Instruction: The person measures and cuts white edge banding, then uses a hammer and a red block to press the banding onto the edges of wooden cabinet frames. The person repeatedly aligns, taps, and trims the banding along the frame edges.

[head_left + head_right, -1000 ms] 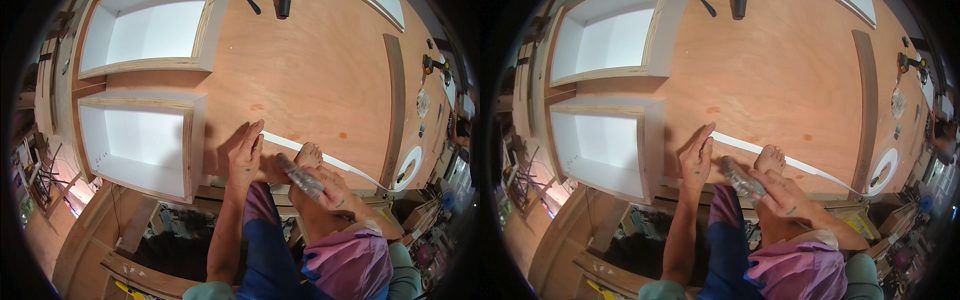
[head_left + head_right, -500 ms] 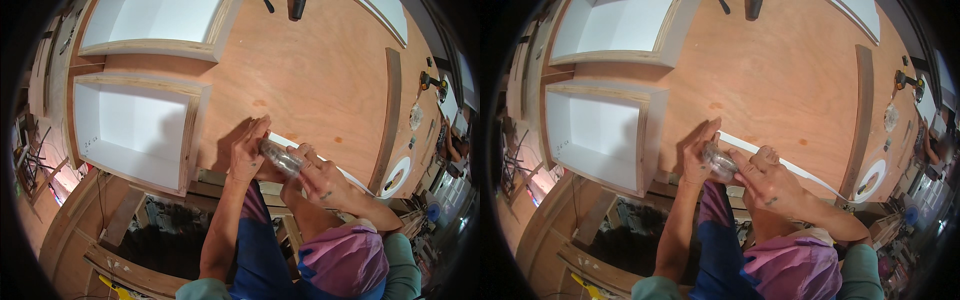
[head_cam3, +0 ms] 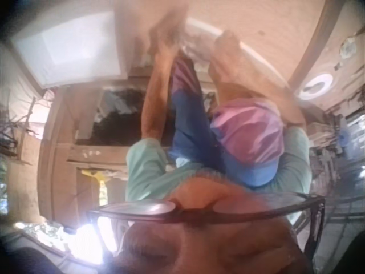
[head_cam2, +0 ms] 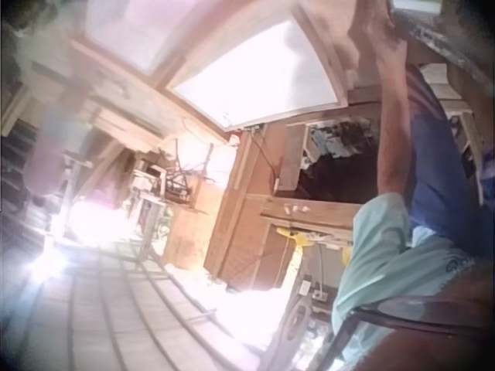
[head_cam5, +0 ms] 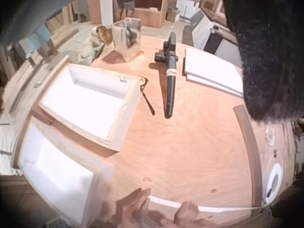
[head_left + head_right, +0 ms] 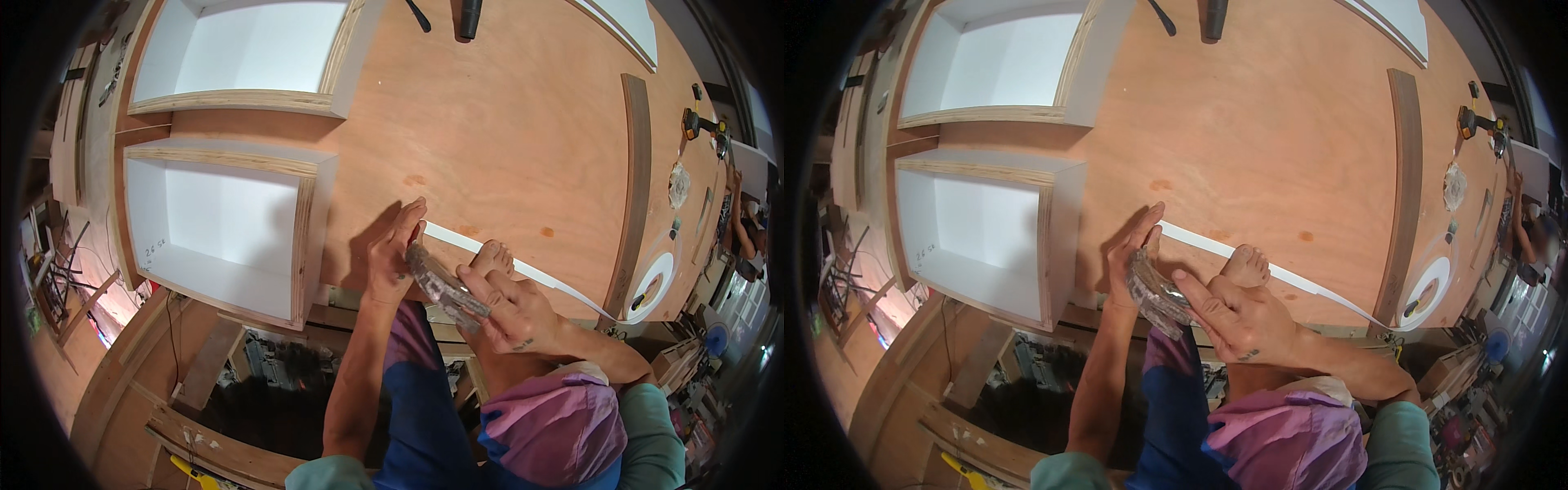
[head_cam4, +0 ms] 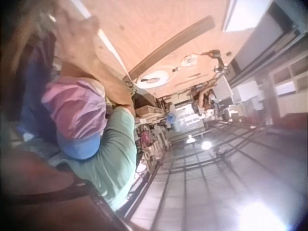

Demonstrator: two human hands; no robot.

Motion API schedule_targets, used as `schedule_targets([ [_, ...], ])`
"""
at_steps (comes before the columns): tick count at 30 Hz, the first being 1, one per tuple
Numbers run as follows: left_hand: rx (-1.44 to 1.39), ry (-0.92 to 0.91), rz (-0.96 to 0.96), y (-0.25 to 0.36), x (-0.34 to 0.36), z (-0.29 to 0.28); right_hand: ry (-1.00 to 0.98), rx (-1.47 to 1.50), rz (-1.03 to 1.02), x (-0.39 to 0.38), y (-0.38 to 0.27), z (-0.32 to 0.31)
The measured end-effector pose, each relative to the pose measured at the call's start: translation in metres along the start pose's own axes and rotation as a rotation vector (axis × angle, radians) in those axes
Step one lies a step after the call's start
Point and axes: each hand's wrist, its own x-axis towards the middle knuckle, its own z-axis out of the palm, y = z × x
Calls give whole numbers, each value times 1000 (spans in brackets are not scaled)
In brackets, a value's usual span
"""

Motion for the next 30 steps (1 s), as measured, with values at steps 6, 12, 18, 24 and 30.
schedule_targets([
  [6,155,-67,-80,10,5,-4,271,83,116,-3,22,7],
  [12,180,-68,7,21,5,-18,357,-230,425,-24,121,6],
  [18,191,-145,-151,33,2,-14,360,-434,501,-71,210,32],
  [24,456,-363,-155,36,51,-2,588,-538,421,-62,191,52],
  [30,-63,90,-188,55,143,-6,651,-94,420,-32,129,54],
])
